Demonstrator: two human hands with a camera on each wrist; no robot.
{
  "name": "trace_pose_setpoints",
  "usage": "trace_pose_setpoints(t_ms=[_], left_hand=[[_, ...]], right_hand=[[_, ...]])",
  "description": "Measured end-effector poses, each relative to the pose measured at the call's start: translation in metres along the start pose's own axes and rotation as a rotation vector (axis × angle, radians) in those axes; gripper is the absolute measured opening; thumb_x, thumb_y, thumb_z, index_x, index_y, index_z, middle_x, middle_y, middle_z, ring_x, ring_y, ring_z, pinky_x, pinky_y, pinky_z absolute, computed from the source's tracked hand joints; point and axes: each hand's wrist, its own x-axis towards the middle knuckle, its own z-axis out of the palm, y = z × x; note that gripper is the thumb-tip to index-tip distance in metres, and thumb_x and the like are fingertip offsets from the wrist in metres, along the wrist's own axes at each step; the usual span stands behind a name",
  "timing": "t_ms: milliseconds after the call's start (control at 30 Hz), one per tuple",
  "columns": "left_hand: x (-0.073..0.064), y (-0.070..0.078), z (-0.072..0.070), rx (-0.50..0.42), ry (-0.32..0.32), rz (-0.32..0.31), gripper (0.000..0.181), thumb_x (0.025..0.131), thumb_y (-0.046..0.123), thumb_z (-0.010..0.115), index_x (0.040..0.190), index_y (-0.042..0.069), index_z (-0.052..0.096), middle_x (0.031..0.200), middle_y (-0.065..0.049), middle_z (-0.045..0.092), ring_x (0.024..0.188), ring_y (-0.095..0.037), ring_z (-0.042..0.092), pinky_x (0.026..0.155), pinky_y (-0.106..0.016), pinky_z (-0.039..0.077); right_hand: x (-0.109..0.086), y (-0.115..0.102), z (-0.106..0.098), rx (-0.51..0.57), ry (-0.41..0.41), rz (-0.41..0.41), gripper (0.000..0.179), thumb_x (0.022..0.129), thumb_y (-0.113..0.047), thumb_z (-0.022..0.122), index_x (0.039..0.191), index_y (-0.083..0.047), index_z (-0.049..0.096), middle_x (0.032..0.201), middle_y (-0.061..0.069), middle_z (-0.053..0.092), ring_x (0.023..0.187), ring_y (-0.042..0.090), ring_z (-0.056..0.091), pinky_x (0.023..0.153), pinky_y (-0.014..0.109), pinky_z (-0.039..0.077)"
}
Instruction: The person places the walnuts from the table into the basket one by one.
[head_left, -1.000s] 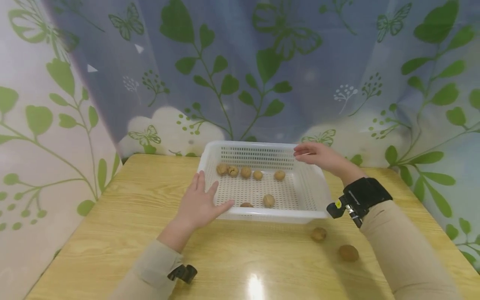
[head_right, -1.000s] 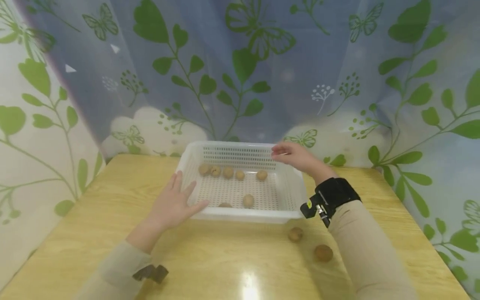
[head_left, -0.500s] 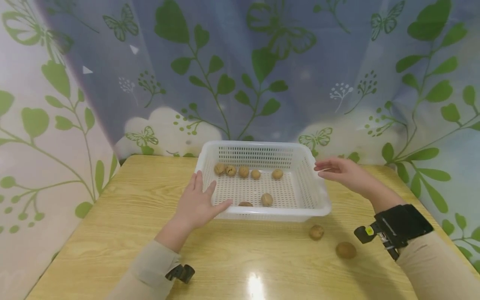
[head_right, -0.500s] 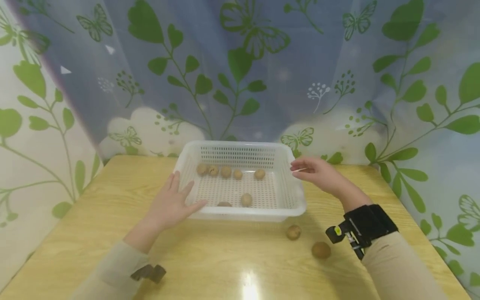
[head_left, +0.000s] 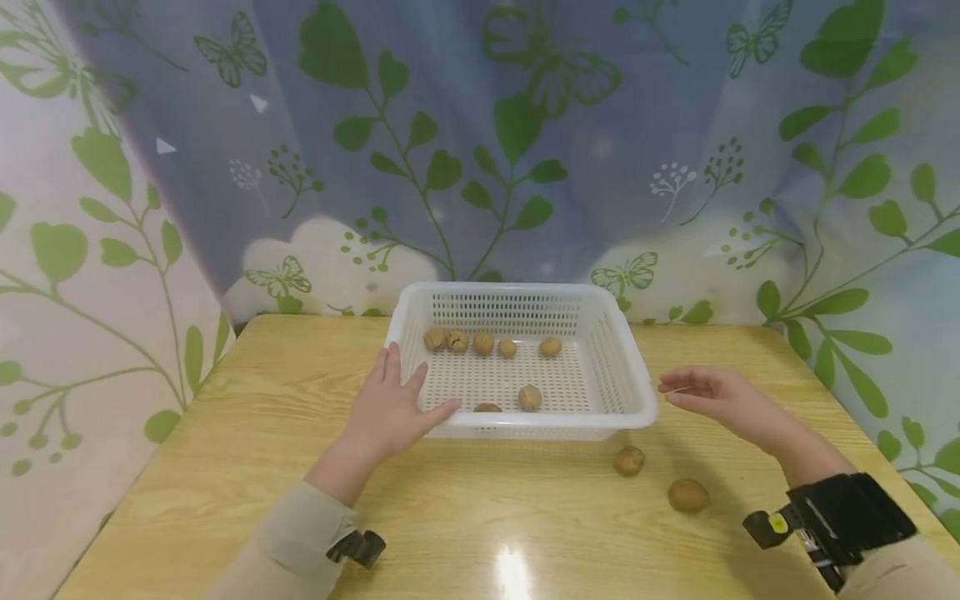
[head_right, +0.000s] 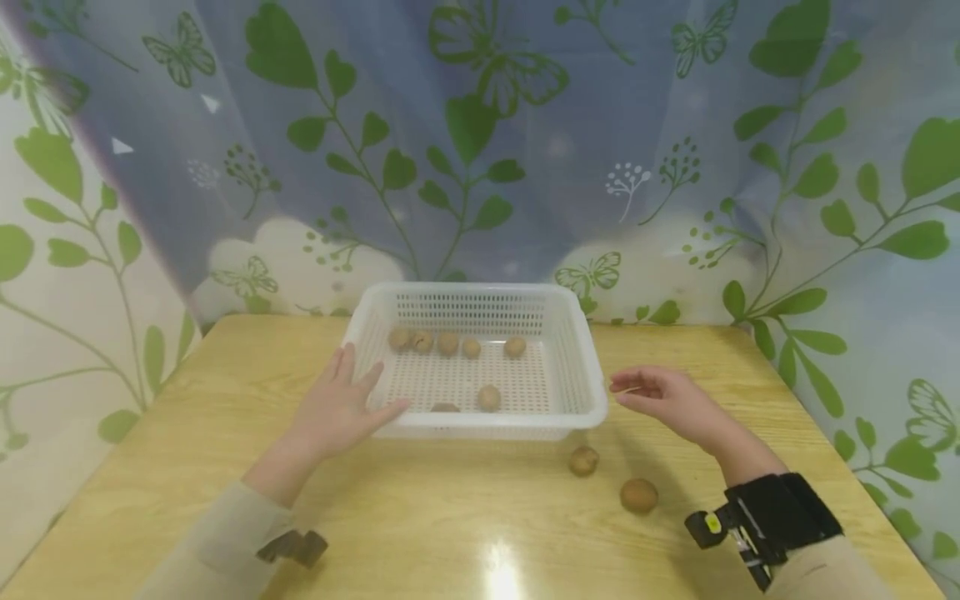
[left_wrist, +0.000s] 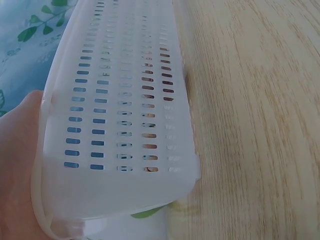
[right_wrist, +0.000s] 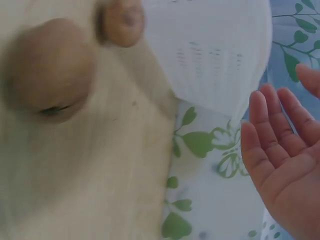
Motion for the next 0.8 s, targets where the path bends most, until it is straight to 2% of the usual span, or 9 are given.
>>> trace_pose_setpoints(t_ms=[133, 200, 300, 433, 667, 800], left_hand=[[0.001, 0.000, 0.001, -0.003, -0.004, 0.006, 0.092, 0.084, 0.076, 0.029, 0.141, 0.005, 0.040, 0.149, -0.032, 0.004, 0.138, -0.044, 0.003, 0.109, -0.053, 0.016], [0.001, 0.000, 0.001, 0.000, -0.001, 0.013, 0.093, 0.083, 0.077, 0.028, 0.141, 0.005, 0.040, 0.149, -0.032, 0.004, 0.138, -0.044, 0.003, 0.109, -0.053, 0.015], [0.002, 0.000, 0.001, 0.004, 0.005, 0.021, 0.093, 0.083, 0.077, 0.027, 0.141, 0.005, 0.040, 0.149, -0.033, 0.004, 0.137, -0.044, 0.004, 0.109, -0.053, 0.015], [0.002, -0.001, 0.000, 0.000, 0.002, 0.018, 0.093, 0.084, 0.077, 0.027, 0.141, 0.005, 0.040, 0.149, -0.033, 0.004, 0.137, -0.044, 0.004, 0.109, -0.053, 0.016], [0.001, 0.001, -0.001, -0.004, 0.000, 0.015, 0.091, 0.084, 0.075, 0.030, 0.141, 0.005, 0.040, 0.149, -0.032, 0.004, 0.138, -0.044, 0.004, 0.109, -0.053, 0.016], [0.001, 0.000, -0.001, -0.007, 0.003, 0.015, 0.090, 0.085, 0.074, 0.030, 0.141, 0.005, 0.040, 0.149, -0.032, 0.004, 0.138, -0.044, 0.005, 0.109, -0.053, 0.016]], right_hand=[[-0.010, 0.011, 0.007, 0.021, -0.052, 0.020, 0.036, 0.095, -0.022, 0.055, 0.121, 0.002, 0.055, 0.119, 0.017, 0.058, 0.108, 0.024, 0.055, 0.088, 0.043, 0.047], [-0.012, 0.015, 0.012, 0.042, -0.092, 0.018, 0.034, 0.095, -0.021, 0.055, 0.121, 0.001, 0.056, 0.120, 0.017, 0.058, 0.109, 0.029, 0.055, 0.088, 0.044, 0.046], [-0.012, 0.020, 0.020, 0.054, -0.142, 0.004, 0.034, 0.094, -0.019, 0.056, 0.122, 0.001, 0.056, 0.121, 0.020, 0.057, 0.109, 0.036, 0.054, 0.086, 0.038, 0.048], [-0.010, 0.024, 0.033, 0.016, -0.193, -0.026, 0.041, 0.092, -0.019, 0.060, 0.125, 0.003, 0.053, 0.121, 0.023, 0.055, 0.109, 0.040, 0.053, 0.083, 0.035, 0.049], [-0.004, 0.027, 0.049, 0.015, -0.261, -0.067, 0.046, 0.089, -0.016, 0.064, 0.125, 0.009, 0.050, 0.122, 0.026, 0.054, 0.109, 0.043, 0.052, 0.086, 0.049, 0.047], [-0.003, 0.026, 0.055, 0.009, -0.262, -0.068, 0.045, 0.087, -0.017, 0.066, 0.121, 0.009, 0.053, 0.119, 0.025, 0.056, 0.105, 0.039, 0.055, 0.085, 0.051, 0.047]])
